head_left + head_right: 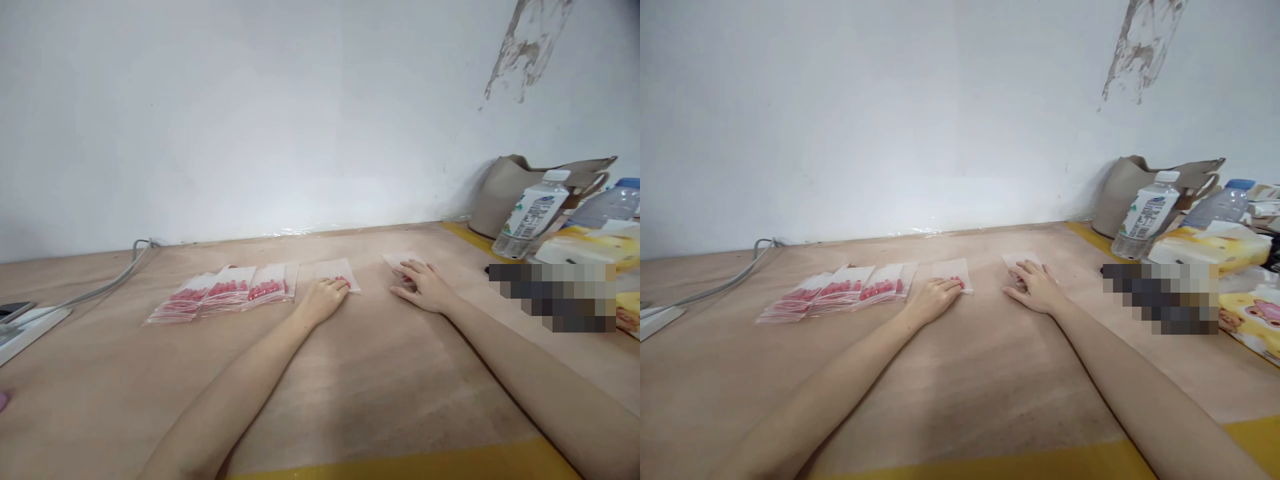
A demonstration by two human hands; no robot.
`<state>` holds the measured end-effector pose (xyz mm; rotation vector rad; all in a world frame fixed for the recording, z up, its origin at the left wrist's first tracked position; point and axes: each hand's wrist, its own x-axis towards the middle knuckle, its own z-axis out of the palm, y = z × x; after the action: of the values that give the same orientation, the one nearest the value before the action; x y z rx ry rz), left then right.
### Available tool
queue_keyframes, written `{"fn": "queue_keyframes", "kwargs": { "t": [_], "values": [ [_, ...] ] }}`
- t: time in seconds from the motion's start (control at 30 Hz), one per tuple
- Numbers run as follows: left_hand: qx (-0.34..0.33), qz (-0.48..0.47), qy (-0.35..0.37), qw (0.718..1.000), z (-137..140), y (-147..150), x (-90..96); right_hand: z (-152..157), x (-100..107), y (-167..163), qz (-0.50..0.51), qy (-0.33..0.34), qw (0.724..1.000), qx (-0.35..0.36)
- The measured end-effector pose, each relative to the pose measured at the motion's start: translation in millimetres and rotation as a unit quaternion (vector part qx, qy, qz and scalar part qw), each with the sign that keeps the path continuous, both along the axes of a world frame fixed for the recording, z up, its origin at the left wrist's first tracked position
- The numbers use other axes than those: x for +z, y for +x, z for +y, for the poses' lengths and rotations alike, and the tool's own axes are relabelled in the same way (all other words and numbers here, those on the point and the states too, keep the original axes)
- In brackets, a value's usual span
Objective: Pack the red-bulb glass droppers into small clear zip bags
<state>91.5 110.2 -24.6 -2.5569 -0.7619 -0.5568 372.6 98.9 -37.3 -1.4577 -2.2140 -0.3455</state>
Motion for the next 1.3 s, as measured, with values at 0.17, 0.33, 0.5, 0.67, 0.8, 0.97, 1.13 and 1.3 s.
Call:
{"fn": "queue_keyframes", "kwargs": {
  "t": [0.17, 0.33, 0.5, 0.67, 0.8, 0.97, 1.13, 1.3],
  "values": [
    [0.000, -0.074, -0.044, 0.996, -9, 9, -3.0, -11, 9, -37, -0.003, 0.102, 0.988, 0.114],
    [0.004, -0.123, -0.100, 0.987, -26, -22, -3.4, -14, 8, -66, -0.045, 0.177, 0.968, 0.171],
    [-0.011, -0.139, -0.142, 0.980, -33, -35, -5.6, -14, 8, -71, -0.073, 0.202, 0.964, 0.157],
    [-0.016, -0.163, -0.151, 0.975, -31, -33, -5.2, -17, 9, -66, -0.089, 0.193, 0.971, 0.110],
    [-0.016, -0.175, -0.138, 0.975, -29, -30, -6.3, -16, 8, -65, -0.099, 0.188, 0.972, 0.105],
    [-0.016, -0.175, -0.108, 0.978, -22, -16, -8.2, -13, 9, -68, -0.118, 0.190, 0.967, 0.124],
    [-0.029, -0.145, -0.069, 0.987, -12, 11, -6.5, -12, 12, -70, -0.118, 0.186, 0.966, 0.136],
    [-0.034, -0.095, -0.023, 0.995, -1, 35, -7.0, -13, 12, -70, -0.112, 0.187, 0.967, 0.132]
  ]
}}
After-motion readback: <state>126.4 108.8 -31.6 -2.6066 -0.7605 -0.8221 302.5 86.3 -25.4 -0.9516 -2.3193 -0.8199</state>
